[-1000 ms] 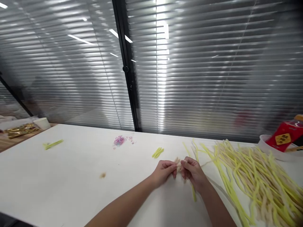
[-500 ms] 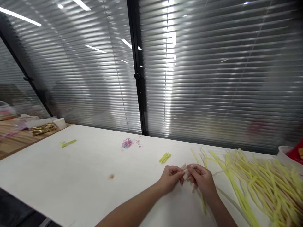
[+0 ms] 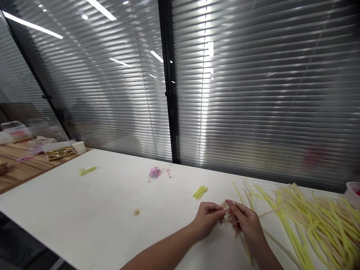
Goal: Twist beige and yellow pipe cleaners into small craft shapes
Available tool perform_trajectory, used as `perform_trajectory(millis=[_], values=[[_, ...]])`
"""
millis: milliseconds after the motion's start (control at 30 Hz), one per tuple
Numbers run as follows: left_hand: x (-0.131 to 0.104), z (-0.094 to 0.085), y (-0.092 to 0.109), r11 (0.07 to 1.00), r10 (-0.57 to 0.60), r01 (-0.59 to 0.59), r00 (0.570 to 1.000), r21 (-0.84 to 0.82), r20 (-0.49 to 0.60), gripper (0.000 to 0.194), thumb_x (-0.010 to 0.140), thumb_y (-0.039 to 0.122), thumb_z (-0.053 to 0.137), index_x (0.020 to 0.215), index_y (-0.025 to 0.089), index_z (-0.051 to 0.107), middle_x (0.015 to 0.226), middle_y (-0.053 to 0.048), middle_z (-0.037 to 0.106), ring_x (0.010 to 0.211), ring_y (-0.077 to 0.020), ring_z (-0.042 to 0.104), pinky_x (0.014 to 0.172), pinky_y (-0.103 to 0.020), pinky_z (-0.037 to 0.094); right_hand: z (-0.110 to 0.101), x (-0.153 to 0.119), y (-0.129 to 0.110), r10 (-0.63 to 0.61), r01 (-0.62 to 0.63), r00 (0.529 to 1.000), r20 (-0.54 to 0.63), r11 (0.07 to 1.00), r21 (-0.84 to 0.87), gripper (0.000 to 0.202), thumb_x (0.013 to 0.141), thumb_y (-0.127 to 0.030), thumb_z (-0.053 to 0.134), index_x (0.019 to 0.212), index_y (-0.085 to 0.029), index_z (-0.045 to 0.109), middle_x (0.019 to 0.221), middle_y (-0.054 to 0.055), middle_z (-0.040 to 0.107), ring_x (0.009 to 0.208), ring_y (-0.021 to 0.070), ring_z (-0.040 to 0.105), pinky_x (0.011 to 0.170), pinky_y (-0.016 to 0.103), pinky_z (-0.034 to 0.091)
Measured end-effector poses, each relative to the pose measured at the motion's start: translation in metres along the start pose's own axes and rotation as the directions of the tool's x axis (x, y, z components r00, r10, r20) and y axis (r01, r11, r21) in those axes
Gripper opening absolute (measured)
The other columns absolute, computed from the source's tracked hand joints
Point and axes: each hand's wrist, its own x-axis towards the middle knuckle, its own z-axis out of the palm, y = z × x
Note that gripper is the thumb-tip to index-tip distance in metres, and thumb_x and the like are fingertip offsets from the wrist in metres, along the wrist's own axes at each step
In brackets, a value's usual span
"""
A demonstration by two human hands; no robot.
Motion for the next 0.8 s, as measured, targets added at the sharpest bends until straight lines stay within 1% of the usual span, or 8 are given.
perform_trajectory(millis=[133, 233, 367, 433, 500, 567, 633, 800], values=[[-0.002, 0.002, 0.0, 1.0, -0.009, 0.009, 1.0, 0.015, 0.007, 0.029, 0.062, 0.035, 0.081, 0.073, 0.009, 0.075, 0.062, -0.007, 0.066, 0.053, -0.0101, 0.051, 0.056, -0.025, 0.04, -0.01, 0.003, 0.003, -0.027, 0.03, 0.999, 0.025, 0.99, -0.138, 0.048, 0.06, -0.058, 0.075, 0.078, -0.013, 0.076, 0.055, 0.001, 0.057, 0.038, 0.0063, 0.037, 0.036, 0.021, 0.03], [-0.002, 0.001, -0.004, 1.0, -0.028, 0.028, 1.0, 0.002, -0.001, 0.03, 0.06, 0.037, 0.082, 0.07, 0.009, 0.074, 0.057, -0.005, 0.063, 0.05, -0.0096, 0.051, 0.053, -0.024, 0.039, -0.016, 0.004, 0.005, -0.084, 0.084, 0.996, 0.014, 0.956, -0.282, 0.047, 0.063, -0.057, 0.073, 0.083, -0.015, 0.077, 0.054, 0.001, 0.059, 0.043, 0.0107, 0.044, 0.041, 0.023, 0.036], [-0.001, 0.001, -0.007, 0.999, -0.031, 0.031, 0.999, -0.013, -0.006, 0.034, 0.057, 0.039, 0.083, 0.069, 0.009, 0.073, 0.056, -0.003, 0.061, 0.048, -0.0089, 0.05, 0.051, -0.024, 0.039, -0.017, 0.002, 0.004, -0.254, 0.231, 0.967, -0.015, 0.9, -0.371, 0.039, 0.061, -0.054, 0.074, 0.077, -0.018, 0.078, 0.079, 0.007, 0.072, 0.073, 0.0218, 0.062, 0.067, 0.028, 0.049], [-0.001, 0.001, -0.006, 1.0, -0.023, 0.023, 1.0, -0.007, 0.013, 0.035, 0.06, 0.041, 0.081, 0.071, 0.009, 0.072, 0.056, -0.003, 0.06, 0.048, -0.0088, 0.05, 0.051, -0.024, 0.039, -0.015, 0.0, 0.004, -0.265, 0.23, 0.963, -0.048, 0.903, -0.362, 0.038, 0.061, -0.053, 0.075, 0.076, -0.018, 0.078, 0.081, 0.008, 0.072, 0.075, 0.0223, 0.063, 0.068, 0.028, 0.049], [-0.002, 0.002, -0.003, 1.0, -0.006, 0.005, 0.999, 0.008, 0.045, 0.036, 0.066, 0.044, 0.077, 0.072, 0.009, 0.071, 0.055, -0.002, 0.058, 0.048, -0.0086, 0.049, 0.051, -0.023, 0.039, -0.013, -0.001, 0.004, -0.18, 0.149, 0.981, -0.076, 0.94, -0.306, 0.043, 0.061, -0.054, 0.075, 0.08, -0.016, 0.077, 0.063, 0.004, 0.066, 0.057, 0.0166, 0.055, 0.053, 0.025, 0.044], [-0.004, 0.003, 0.001, 1.0, 0.01, -0.012, 0.996, 0.024, 0.084, 0.038, 0.071, 0.046, 0.072, 0.072, 0.009, 0.07, 0.054, -0.002, 0.057, 0.048, -0.0084, 0.048, 0.052, -0.023, 0.039, -0.011, -0.001, 0.005, -0.067, 0.058, 0.997, -0.04, 0.98, -0.188, 0.047, 0.061, -0.054, 0.077, 0.084, -0.013, 0.075, 0.047, -0.001, 0.053, 0.044, 0.0108, 0.042, 0.043, 0.023, 0.033], [-0.005, 0.003, 0.004, 0.999, 0.016, -0.02, 0.992, 0.032, 0.126, 0.038, 0.073, 0.046, 0.07, 0.07, 0.009, 0.068, 0.054, -0.002, 0.056, 0.048, -0.0081, 0.047, 0.052, -0.023, 0.038, -0.008, -0.002, 0.006, 0.001, 0.0, 1.0, 0.023, 0.999, -0.044, 0.048, 0.06, -0.052, 0.079, 0.086, -0.012, 0.073, 0.042, -0.004, 0.045, 0.041, 0.0078, 0.036, 0.041, 0.021, 0.028], [-0.007, -0.001, 0.009, 1.0, -0.015, 0.02, 0.971, -0.021, 0.238, 0.036, 0.075, 0.044, 0.069, 0.069, 0.008, 0.065, 0.055, -0.002, 0.057, 0.046, -0.009, 0.049, 0.051, -0.023, 0.038, -0.001, -0.008, 0.002, 0.055, -0.079, 0.991, 0.118, 0.973, 0.215, 0.04, 0.061, -0.046, 0.082, 0.079, -0.014, 0.07, 0.042, -0.006, 0.044, 0.037, 0.0039, 0.035, 0.04, 0.017, 0.026]])
